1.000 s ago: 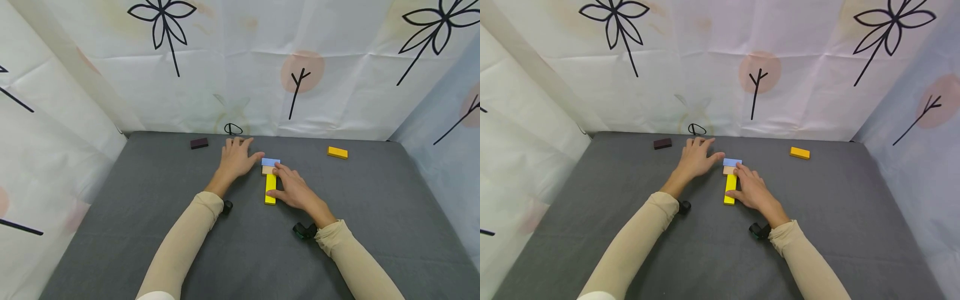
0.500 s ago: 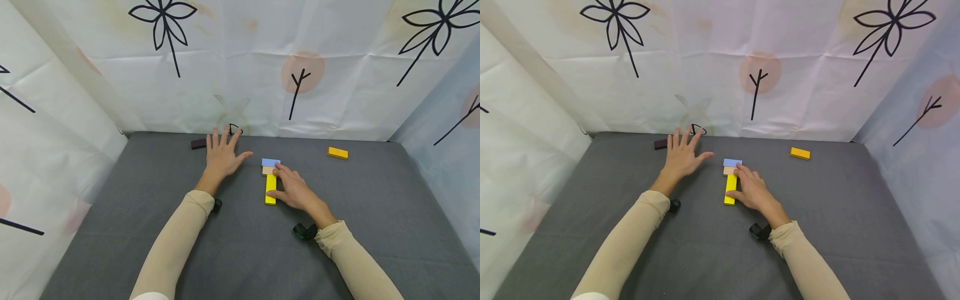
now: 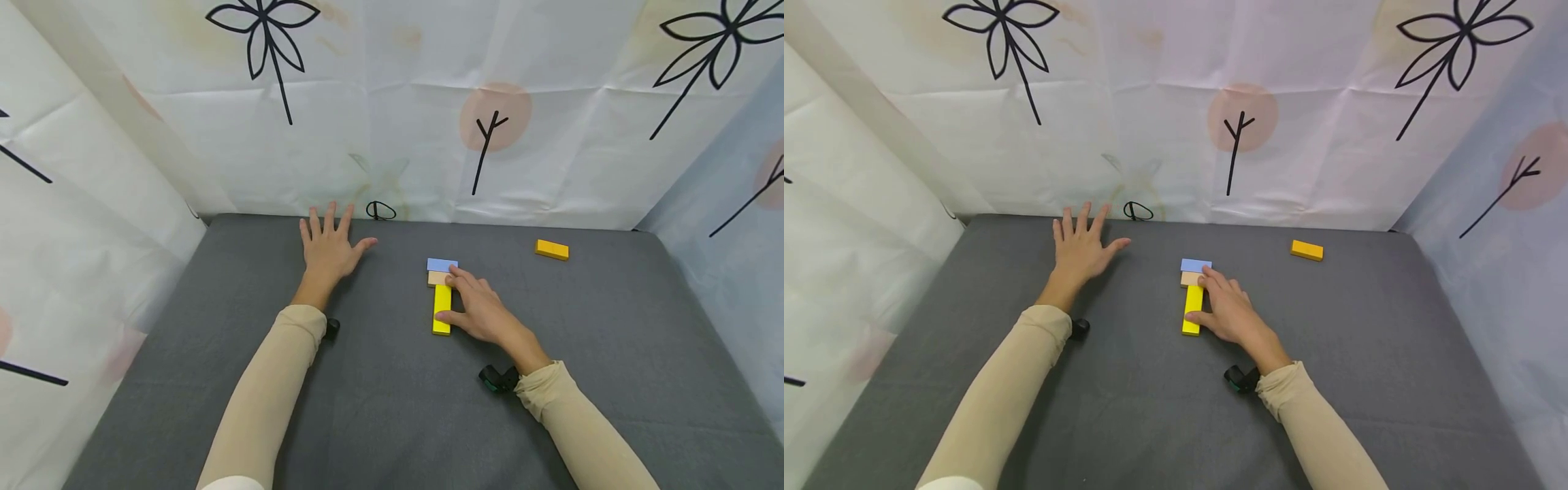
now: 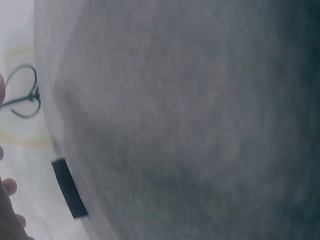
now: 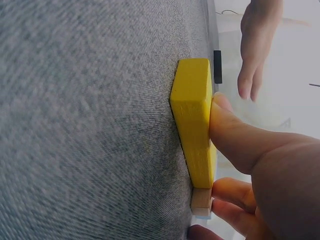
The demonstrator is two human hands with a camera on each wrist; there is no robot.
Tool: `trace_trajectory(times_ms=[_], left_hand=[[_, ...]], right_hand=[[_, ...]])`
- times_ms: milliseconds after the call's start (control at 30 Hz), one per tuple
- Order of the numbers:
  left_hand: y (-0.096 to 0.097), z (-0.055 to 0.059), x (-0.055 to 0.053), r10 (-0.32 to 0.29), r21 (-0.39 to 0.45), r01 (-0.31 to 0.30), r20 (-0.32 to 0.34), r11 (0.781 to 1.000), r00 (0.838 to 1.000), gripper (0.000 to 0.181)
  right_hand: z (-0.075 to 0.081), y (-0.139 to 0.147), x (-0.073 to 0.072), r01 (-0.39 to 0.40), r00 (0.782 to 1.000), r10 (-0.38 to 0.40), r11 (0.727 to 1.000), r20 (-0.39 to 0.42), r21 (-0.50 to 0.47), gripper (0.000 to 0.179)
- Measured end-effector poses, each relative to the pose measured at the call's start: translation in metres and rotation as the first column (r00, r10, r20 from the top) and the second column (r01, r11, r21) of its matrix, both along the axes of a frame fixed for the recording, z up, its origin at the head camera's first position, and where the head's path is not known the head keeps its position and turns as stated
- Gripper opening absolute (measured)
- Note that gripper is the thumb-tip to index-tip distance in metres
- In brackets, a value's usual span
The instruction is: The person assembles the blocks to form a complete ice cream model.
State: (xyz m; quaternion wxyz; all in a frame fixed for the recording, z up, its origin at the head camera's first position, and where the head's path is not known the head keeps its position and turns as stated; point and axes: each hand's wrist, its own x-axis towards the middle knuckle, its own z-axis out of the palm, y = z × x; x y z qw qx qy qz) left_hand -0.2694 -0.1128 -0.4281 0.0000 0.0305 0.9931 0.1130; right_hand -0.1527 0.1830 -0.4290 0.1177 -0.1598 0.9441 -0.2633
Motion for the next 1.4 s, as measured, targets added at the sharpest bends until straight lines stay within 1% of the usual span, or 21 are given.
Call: trace_trajectory(times_ms=[233,433,567,700,833,1100,1267,1400], left_hand=[[-0.022,-0.001,-0.004,0.069,0.058,-0.07,0.029,0.996,0.997,0.089],[-0.038,-0.003,-0.005,0.128,0.097,-0.129,0.009,0.987,0.992,0.087],[-0.047,-0.005,-0.005,0.144,0.153,-0.144,0.01,0.978,0.99,0.084],[-0.055,-0.01,-0.007,0.151,0.213,-0.15,0.013,0.965,0.988,0.081],[-0.06,-0.014,-0.009,0.161,0.26,-0.156,0.002,0.953,0.987,0.077],[-0.067,-0.015,-0.008,0.167,0.298,-0.162,0.008,0.941,0.986,0.068],[-0.067,-0.013,-0.007,0.185,0.31,-0.173,-0.01,0.935,0.983,0.056],[-0.065,-0.013,-0.008,0.207,0.301,-0.195,-0.008,0.934,0.978,0.047]], right_hand=[[-0.001,0.001,0.0,-0.001,1.0,0.001,1.0,-0.004,-0.003,0.071],[-0.002,0.001,0.0,-0.005,1.0,0.004,1.0,-0.01,-0.005,0.071],[-0.001,0.001,0.001,-0.001,1.0,0.001,1.0,-0.004,-0.003,0.073],[0.0,0.0,0.001,0.001,1.0,-0.001,1.0,-0.001,-0.001,0.073],[0.001,-0.001,0.001,0.007,1.0,-0.007,1.0,0.004,-0.002,0.073],[0.0,-0.001,0.001,0.008,1.0,-0.008,1.0,0.005,0.0,0.074],[0.001,0.0,0.001,0.009,1.0,-0.01,1.0,0.006,0.004,0.074],[0.0,0.001,0.001,0.003,1.0,-0.003,1.0,0.002,0.007,0.074]])
